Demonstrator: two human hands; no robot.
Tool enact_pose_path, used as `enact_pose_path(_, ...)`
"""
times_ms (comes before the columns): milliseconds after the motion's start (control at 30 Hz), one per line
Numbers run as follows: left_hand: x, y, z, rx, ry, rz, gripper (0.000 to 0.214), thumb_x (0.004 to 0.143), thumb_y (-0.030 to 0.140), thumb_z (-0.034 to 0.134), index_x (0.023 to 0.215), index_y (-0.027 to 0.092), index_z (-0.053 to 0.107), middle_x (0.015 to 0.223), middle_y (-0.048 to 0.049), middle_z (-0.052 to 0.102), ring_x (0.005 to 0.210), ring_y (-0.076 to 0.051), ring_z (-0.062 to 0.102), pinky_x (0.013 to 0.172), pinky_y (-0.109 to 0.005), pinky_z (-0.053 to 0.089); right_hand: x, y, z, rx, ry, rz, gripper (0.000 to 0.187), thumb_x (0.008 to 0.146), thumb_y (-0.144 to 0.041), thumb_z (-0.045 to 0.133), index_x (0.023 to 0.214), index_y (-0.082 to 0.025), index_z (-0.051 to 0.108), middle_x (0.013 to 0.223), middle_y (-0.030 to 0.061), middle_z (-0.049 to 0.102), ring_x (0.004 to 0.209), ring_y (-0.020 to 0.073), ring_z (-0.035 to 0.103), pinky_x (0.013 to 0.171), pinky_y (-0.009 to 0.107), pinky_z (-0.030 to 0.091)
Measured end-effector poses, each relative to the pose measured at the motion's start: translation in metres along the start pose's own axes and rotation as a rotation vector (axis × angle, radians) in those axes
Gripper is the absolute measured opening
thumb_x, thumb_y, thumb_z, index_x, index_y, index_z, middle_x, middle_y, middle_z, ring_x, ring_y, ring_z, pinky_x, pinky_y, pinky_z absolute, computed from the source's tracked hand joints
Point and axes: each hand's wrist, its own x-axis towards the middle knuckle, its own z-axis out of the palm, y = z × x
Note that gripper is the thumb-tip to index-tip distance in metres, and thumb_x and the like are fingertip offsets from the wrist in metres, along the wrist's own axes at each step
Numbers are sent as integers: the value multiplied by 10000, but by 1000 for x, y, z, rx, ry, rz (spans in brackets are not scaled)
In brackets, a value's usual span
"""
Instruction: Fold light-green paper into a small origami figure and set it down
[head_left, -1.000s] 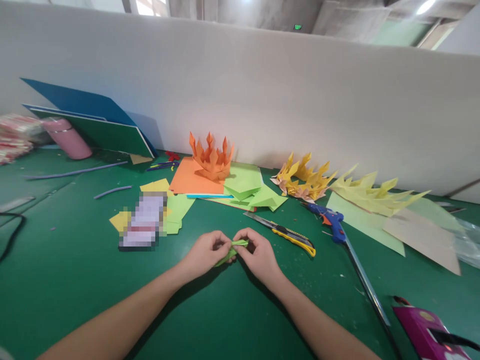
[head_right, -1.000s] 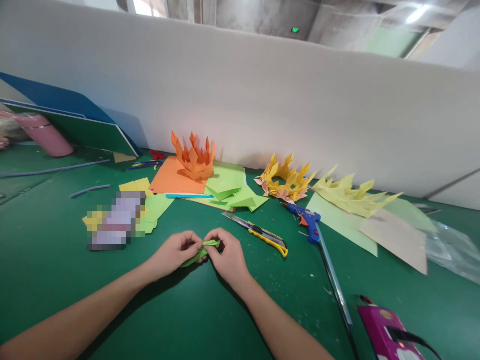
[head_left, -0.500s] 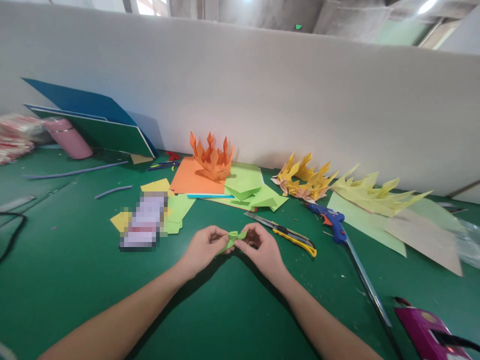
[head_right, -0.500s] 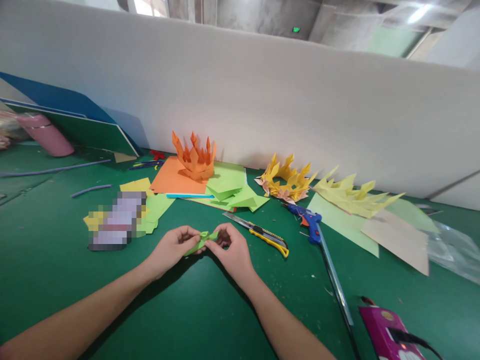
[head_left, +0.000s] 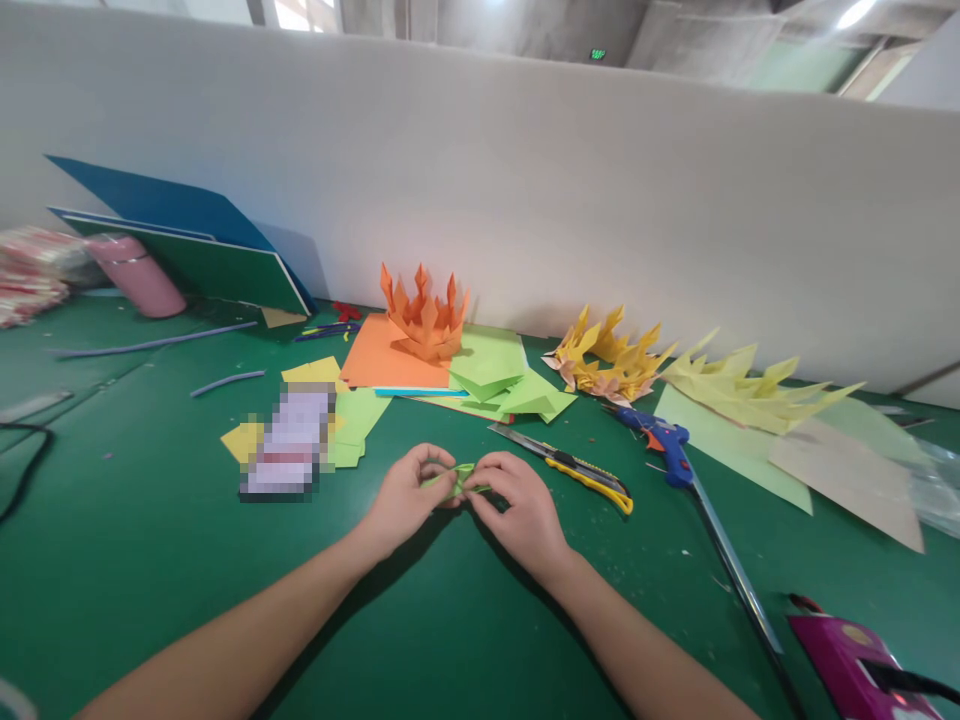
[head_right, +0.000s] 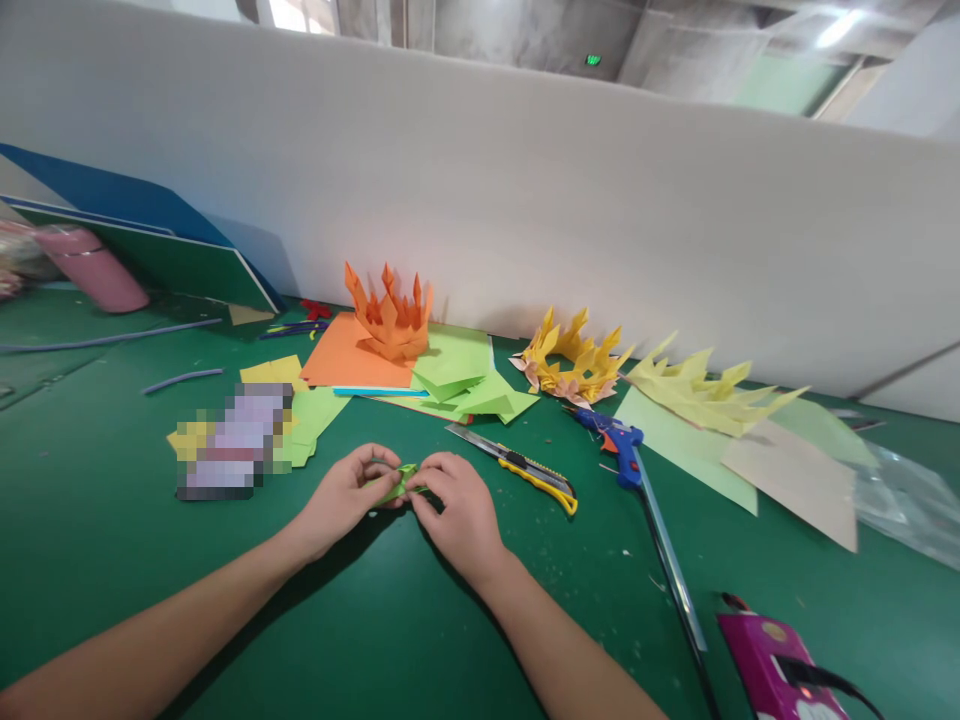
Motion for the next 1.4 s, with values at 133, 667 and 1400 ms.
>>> enact_pose_path(133,-1,1,1,45,-13,11,297,603,295,712,773,171,503,572,57,590,546,-113,617,633,-270,509,-2,0,1,-68,-1,9,121,773,-153,543,750,-215,644,813,46,618,788,181,587,710,292,466)
enact_pose_path(667,0,0,-2,233,-27,94,294,557,206,675,811,179,529,674,22,622,621,-137,603,560,-230,444,-3,1,1,-158,22,6,140,818,-217,570,726,-227,675,804,43,647,760,180,601,695,293,469)
enact_pose_path(1400,2,4,-3,-103,-7,-87,287,558,279,787,763,116,671,719,-1,673,616,-95,606,735,-261,516,0,-4,-6,-148,158,-84,146,832,-274,572,899,-208,684,850,74,616,817,199,566,761,330,461)
